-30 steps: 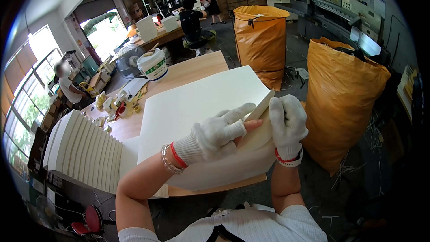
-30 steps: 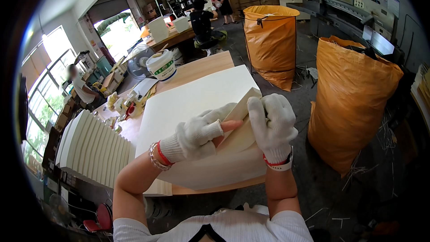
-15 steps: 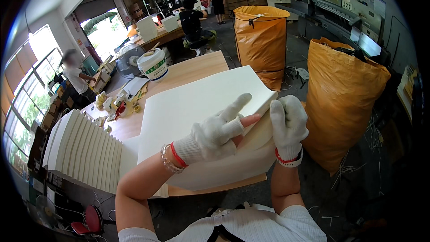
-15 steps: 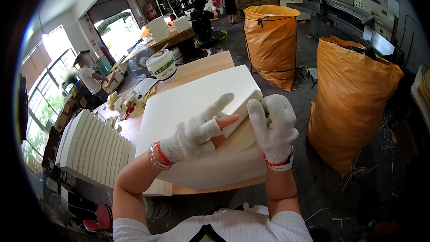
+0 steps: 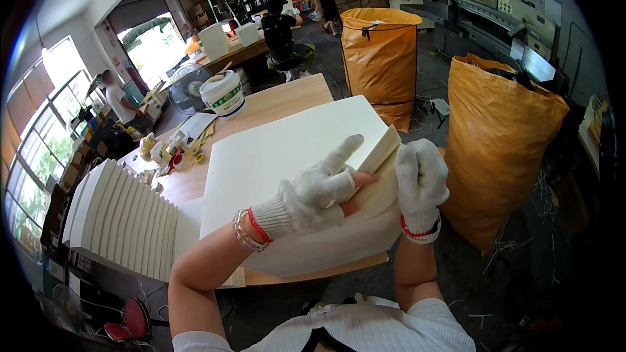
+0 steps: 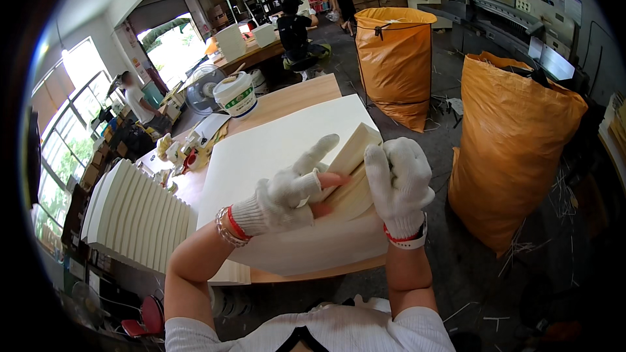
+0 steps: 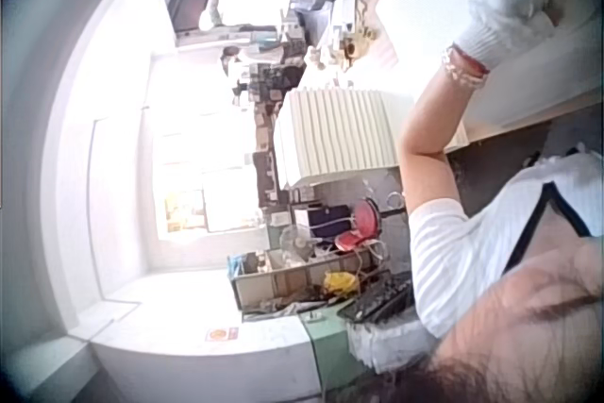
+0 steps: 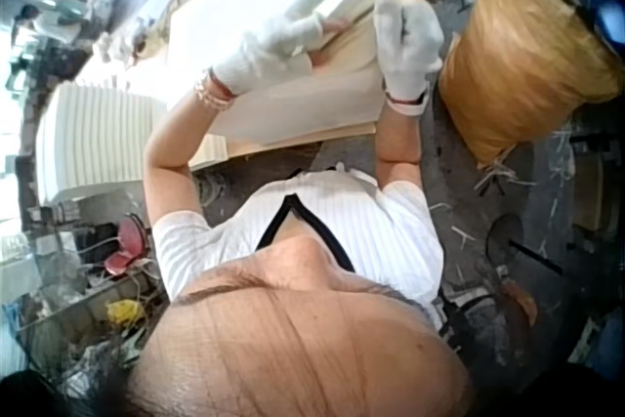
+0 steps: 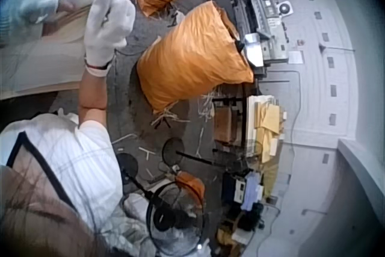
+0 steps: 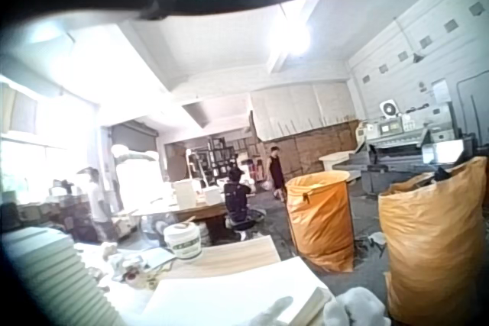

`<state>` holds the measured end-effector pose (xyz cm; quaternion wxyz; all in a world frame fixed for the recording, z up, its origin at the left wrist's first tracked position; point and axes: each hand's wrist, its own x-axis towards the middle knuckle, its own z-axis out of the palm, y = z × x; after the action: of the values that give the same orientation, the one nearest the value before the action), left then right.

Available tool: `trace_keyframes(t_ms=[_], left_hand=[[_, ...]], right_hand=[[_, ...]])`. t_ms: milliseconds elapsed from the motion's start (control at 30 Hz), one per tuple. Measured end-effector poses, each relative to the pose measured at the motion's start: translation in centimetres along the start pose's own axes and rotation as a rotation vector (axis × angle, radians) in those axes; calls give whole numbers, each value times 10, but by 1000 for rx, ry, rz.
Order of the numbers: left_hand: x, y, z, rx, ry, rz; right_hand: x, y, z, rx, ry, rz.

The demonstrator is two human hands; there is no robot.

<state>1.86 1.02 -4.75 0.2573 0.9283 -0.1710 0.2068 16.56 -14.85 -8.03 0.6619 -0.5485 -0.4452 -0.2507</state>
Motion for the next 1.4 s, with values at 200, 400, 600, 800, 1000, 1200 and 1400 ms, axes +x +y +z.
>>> trace_keyframes(t_ms=[200,400,600,800,1000,1200,1400], left_hand=[[6,8,-4,40,-76,-14],[3,17,1,16,35,-166],[2,7,2,68,70,-40],[6,9,-2,95,-26,18],[2,13,1,70,-5,-112],[5,14,0,49,41,-62],[8,19,-1,95,-41,-98]], right_hand=[[0,-3,1,-36,2,71],[-1,-2,2,-47,18,54],[-3,1,-1,-23,0,60],[-1,-2,0,-44,6,46],[-3,-1,-1,-83,7,59],[-3,-4,-2,-38,-1,73],[-3,-1,-1,-61,8,24]])
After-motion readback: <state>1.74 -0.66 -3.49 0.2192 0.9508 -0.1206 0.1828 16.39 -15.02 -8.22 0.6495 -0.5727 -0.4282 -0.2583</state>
